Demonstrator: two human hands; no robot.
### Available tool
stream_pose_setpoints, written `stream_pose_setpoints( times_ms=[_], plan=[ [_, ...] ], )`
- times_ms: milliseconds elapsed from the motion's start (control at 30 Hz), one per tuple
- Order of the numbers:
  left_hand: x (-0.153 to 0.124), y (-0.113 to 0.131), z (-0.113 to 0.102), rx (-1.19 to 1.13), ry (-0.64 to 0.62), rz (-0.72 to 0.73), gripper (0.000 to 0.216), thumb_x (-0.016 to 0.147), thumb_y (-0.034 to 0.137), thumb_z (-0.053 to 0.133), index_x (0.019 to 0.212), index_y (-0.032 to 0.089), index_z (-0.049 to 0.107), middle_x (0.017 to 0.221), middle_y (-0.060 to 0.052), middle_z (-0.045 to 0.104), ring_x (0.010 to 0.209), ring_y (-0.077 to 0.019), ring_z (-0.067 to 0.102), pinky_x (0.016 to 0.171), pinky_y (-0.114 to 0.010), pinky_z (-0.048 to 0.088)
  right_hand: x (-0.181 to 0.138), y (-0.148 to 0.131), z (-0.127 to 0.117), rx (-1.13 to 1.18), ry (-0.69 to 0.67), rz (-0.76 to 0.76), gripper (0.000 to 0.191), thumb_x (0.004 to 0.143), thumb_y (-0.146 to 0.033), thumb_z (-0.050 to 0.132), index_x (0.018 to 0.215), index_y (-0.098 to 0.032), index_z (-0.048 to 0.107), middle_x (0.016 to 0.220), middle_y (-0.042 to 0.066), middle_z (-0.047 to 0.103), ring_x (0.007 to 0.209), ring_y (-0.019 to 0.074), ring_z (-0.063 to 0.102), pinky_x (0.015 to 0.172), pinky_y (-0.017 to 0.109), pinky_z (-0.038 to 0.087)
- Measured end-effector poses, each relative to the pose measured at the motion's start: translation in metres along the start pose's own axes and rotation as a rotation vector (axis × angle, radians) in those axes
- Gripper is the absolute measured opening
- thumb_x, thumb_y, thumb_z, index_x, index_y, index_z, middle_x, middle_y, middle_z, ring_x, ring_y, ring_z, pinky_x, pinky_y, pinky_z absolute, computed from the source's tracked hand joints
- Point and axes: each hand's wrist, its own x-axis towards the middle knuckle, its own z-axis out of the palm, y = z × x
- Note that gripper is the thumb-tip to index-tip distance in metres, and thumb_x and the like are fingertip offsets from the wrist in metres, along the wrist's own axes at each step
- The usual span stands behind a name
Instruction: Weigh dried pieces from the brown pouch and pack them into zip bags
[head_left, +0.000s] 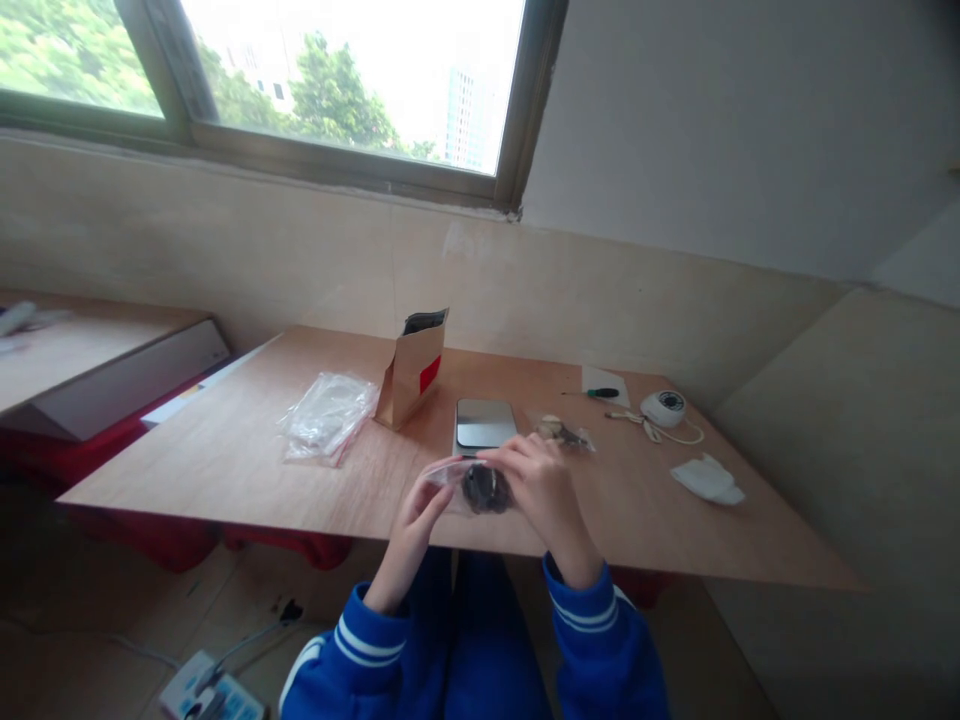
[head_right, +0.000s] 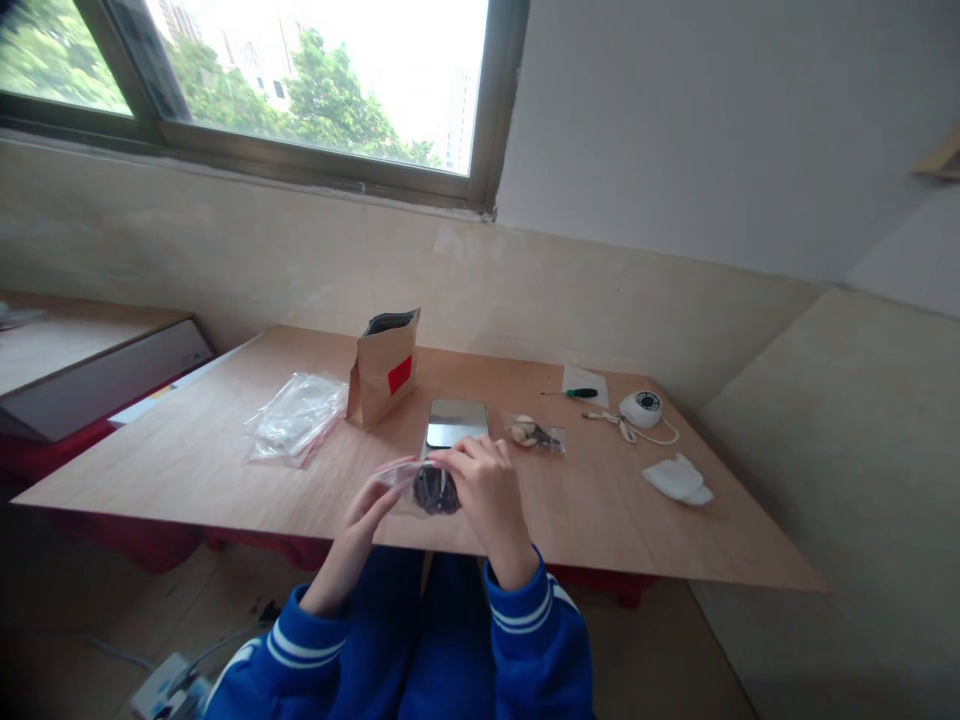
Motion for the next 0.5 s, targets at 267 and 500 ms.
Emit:
stream_pose_setpoints(
  times_ms=[267, 500],
  plan=[
    [0.005, 0.0, 0.004, 0.006, 0.097, 0.04, 0.026, 0.082, 0.039, 0.063, 0.096, 0.017, 0.065, 0.093, -0.004, 0.069, 0.092, -0.019, 0.065, 0.085, -0.031, 0.05, -0.007, -0.007, 0.005, 0.228, 0.001, 0.116, 0.014, 0.091, -0.025, 0.056, 0.09, -0.024, 0.07, 0.084, 0.003, 0.07, 0.083, 0.0207, 0.061, 0.076, 0.033, 0.043],
    [0.004, 0.007, 0.008, 0.098, 0.102, 0.029, 0.024, 0.082, 0.041, 0.063, 0.086, 0.017, 0.062, 0.076, -0.002, 0.067, 0.071, -0.0157, 0.064, 0.062, -0.025, 0.049, -0.009, -0.012, 0.007, 0.262, -0.008, 0.134, 0.007, 0.087, -0.022, 0.06, 0.081, -0.023, 0.064, 0.082, 0.002, 0.067, 0.083, 0.0207, 0.06, 0.077, 0.032, 0.043]
  ],
)
